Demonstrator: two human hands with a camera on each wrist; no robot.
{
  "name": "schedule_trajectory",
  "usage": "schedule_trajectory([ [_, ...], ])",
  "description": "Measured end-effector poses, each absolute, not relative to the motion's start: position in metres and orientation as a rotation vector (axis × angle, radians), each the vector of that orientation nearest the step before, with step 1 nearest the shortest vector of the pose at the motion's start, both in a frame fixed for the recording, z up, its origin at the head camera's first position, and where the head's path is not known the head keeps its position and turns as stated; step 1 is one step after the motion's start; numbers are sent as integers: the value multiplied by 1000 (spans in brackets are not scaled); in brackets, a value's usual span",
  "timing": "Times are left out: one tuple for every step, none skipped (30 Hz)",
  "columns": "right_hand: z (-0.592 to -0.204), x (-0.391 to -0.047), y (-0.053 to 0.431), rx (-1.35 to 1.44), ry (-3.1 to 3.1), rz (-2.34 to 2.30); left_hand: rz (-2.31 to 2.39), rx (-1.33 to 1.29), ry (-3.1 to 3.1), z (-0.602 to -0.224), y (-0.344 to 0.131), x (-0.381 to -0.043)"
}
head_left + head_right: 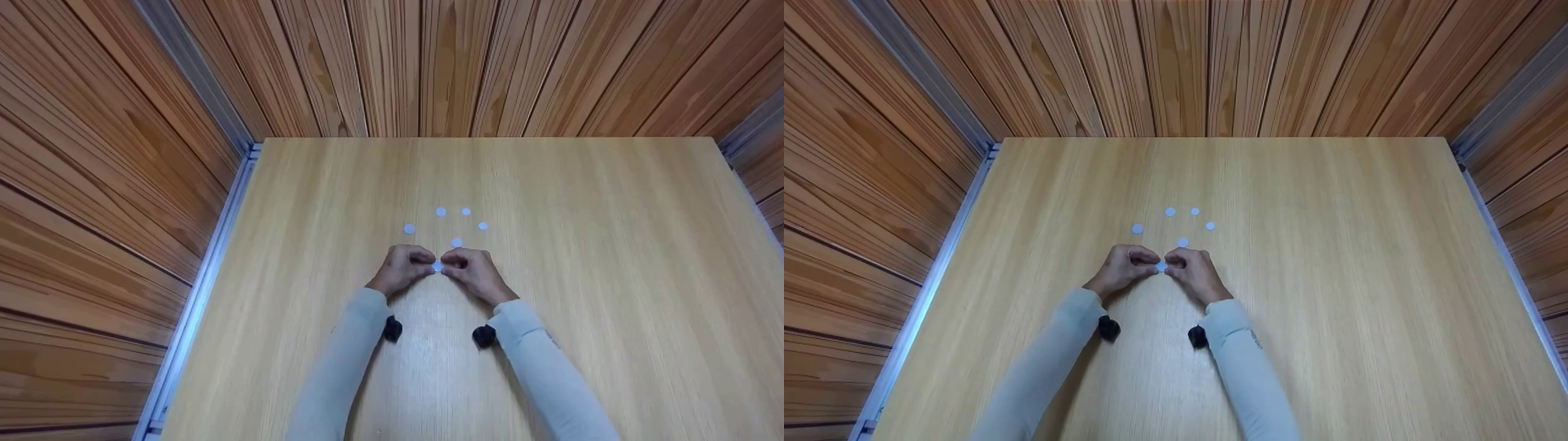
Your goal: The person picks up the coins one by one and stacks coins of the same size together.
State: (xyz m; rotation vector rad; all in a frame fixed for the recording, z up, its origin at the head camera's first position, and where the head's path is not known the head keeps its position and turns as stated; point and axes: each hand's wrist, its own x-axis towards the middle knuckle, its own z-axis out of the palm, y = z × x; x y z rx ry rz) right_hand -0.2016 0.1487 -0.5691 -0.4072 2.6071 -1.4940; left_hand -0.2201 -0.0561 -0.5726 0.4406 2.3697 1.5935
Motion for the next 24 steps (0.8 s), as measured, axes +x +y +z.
schedule_trajectory([
  [-569, -202, 148, -398, 2601, -1501, 1597, 438, 2371, -573, -56, -220],
  [-569, -201, 148, -387, 2593, -1510, 1598, 436, 2374, -572, -56, -220],
  [-569, -201, 147, -378, 2590, -1517, 1595, 434, 2379, -572, -56, -220],
  [-569, -201, 147, -371, 2588, -1522, 1590, 433, 2385, -572, -56, -220],
  [-569, -201, 147, -365, 2586, -1526, 1589, 434, 2388, -572, -55, -220],
  [-569, -201, 146, -364, 2585, -1529, 1588, 436, 2389, -572, -55, -220],
  [-569, -201, 146, -364, 2590, -1527, 1589, 432, 2388, -572, -55, -219],
  [-569, -201, 145, -366, 2593, -1525, 1587, 434, 2390, -572, -56, -219],
  [-570, -201, 145, -372, 2597, -1520, 1585, 434, 2390, -572, -56, -219],
  [-570, -201, 145, -379, 2601, -1515, 1584, 436, 2389, -572, -56, -219],
  [-569, -201, 145, -382, 2601, -1510, 1584, 437, 2387, -572, -56, -219],
  [-569, -200, 144, -388, 2601, -1502, 1580, 436, 2386, -571, -57, -219],
  [-569, -200, 144, -390, 2600, -1495, 1578, 434, 2384, -571, -57, -218],
  [-569, -199, 144, -393, 2595, -1491, 1575, 433, 2379, -571, -58, -218],
  [-568, -198, 143, -397, 2591, -1486, 1573, 426, 2373, -570, -59, -217],
  [-568, -197, 143, -398, 2587, -1480, 1574, 419, 2365, -570, -59, -217],
  [-568, -197, 142, -397, 2581, -1475, 1571, 411, 2360, -569, -60, -216],
  [-567, -196, 141, -400, 2578, -1471, 1570, 402, 2352, -569, -61, -215],
  [-567, -195, 141, -404, 2574, -1468, 1571, 396, 2346, -569, -62, -214],
  [-566, -194, 140, -409, 2569, -1466, 1570, 391, 2341, -568, -63, -213],
  [-566, -193, 139, -413, 2566, -1461, 1567, 387, 2337, -568, -64, -212],
  [-566, -192, 138, -417, 2563, -1454, 1562, 387, 2335, -568, -66, -211],
  [-565, -190, 137, -421, 2560, -1448, 1557, 386, 2334, -568, -67, -210],
  [-565, -189, 136, -428, 2557, -1442, 1552, 387, 2331, -567, -68, -208],
])
